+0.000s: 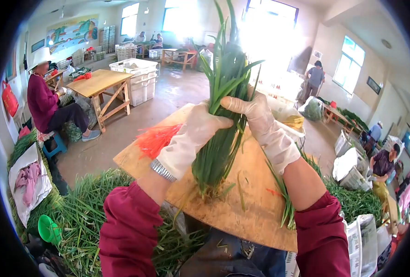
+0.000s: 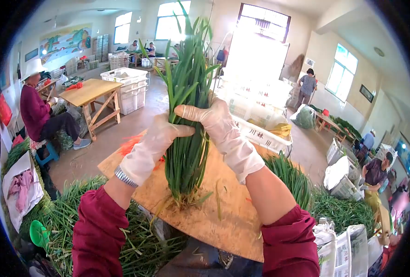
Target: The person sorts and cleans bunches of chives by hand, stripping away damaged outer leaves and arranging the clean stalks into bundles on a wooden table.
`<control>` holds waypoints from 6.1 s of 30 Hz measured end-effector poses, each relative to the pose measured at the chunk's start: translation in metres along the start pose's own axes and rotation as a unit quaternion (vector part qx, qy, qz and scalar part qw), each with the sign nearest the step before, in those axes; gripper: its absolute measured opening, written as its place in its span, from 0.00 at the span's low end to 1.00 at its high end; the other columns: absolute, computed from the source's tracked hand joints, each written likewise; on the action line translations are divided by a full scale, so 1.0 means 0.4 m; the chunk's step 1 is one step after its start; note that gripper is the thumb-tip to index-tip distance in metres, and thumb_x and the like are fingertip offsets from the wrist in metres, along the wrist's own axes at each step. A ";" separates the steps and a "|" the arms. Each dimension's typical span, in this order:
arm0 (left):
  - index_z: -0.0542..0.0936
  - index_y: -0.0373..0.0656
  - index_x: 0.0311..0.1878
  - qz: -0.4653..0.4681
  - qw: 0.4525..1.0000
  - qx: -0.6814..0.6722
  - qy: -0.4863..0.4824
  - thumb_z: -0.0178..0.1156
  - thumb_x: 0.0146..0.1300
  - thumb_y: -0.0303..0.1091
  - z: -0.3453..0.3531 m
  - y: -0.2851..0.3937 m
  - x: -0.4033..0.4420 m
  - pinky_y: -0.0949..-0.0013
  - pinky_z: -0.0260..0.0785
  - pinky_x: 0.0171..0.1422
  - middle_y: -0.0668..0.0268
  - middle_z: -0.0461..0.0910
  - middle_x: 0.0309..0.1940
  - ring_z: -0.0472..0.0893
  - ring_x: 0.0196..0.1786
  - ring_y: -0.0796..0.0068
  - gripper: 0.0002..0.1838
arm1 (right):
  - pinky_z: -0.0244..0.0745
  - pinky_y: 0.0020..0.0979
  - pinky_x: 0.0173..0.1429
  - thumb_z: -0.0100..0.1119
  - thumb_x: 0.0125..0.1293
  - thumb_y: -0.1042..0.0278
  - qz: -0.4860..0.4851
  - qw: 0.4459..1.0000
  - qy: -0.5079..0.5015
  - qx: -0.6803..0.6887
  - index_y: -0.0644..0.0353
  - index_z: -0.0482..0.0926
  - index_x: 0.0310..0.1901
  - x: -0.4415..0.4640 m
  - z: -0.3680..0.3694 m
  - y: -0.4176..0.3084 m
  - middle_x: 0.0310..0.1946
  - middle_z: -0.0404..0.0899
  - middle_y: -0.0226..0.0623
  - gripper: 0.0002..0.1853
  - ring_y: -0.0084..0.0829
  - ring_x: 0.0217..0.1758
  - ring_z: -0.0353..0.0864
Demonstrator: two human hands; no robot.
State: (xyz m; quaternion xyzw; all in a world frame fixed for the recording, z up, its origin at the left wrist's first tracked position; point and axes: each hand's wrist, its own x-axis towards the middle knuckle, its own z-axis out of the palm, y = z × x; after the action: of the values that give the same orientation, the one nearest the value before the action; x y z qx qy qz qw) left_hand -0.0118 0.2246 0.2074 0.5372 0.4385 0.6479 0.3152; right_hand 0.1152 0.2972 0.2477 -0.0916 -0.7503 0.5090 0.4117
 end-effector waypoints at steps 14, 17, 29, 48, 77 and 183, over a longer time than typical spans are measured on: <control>0.74 0.31 0.50 0.045 0.983 0.179 0.009 0.61 0.51 0.29 0.001 -0.024 -0.075 0.68 0.69 0.51 0.57 0.78 0.44 0.78 0.46 0.68 0.22 | 0.74 0.24 0.34 0.61 0.52 0.70 0.094 0.984 0.105 -0.109 0.73 0.79 0.30 0.056 0.050 -0.068 0.23 0.78 0.39 0.11 0.27 0.25 0.77; 0.72 0.30 0.53 0.031 0.972 0.223 0.073 0.59 0.54 0.36 -0.097 -0.055 -0.173 0.65 0.67 0.55 0.48 0.76 0.50 0.77 0.50 0.60 0.25 | 0.72 0.25 0.30 0.60 0.53 0.69 0.083 0.986 0.094 -0.111 0.69 0.78 0.31 0.075 0.004 -0.038 0.23 0.78 0.37 0.10 0.27 0.22 0.75; 0.60 0.53 0.68 -0.324 0.602 0.728 0.048 0.63 0.46 0.59 -0.347 -0.317 -0.913 0.31 0.34 0.66 0.57 0.52 0.69 0.45 0.72 0.48 0.46 | 0.70 0.23 0.40 0.61 0.51 0.59 -0.015 0.899 0.148 -0.411 0.64 0.83 0.29 0.076 -0.040 0.033 0.28 0.80 0.34 0.14 0.27 0.30 0.76; 0.66 0.53 0.64 -0.275 0.631 0.714 0.128 0.67 0.44 0.51 -0.417 -0.403 -0.896 0.39 0.37 0.69 0.68 0.62 0.65 0.55 0.69 0.60 0.41 | 0.73 0.26 0.43 0.61 0.52 0.58 -0.055 0.881 0.109 -0.456 0.66 0.80 0.37 0.082 -0.104 -0.045 0.32 0.81 0.40 0.18 0.29 0.37 0.79; 0.72 0.37 0.55 -0.114 0.774 0.595 0.184 0.62 0.51 0.49 -0.035 -0.455 -0.284 0.53 0.62 0.59 0.47 0.70 0.54 0.69 0.57 0.48 0.31 | 0.75 0.29 0.41 0.57 0.58 0.66 0.042 0.967 0.144 -0.208 0.67 0.78 0.41 -0.101 -0.267 -0.033 0.33 0.78 0.37 0.14 0.31 0.36 0.78; 0.78 0.36 0.36 -0.076 0.853 0.515 0.020 0.65 0.50 0.35 0.105 -0.331 -0.596 0.58 0.67 0.42 0.56 0.77 0.34 0.75 0.37 0.55 0.14 | 0.74 0.34 0.36 0.54 0.62 0.73 0.231 0.831 0.445 0.241 0.69 0.74 0.29 -0.409 -0.324 0.376 0.26 0.77 0.42 0.08 0.37 0.27 0.76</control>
State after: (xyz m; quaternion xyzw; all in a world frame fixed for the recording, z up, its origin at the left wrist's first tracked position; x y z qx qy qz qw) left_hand 0.0743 0.0796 -0.0112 0.5747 0.7553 0.3133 0.0329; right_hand 0.2702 0.3652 0.0542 -0.3769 -0.2957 0.6583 0.5806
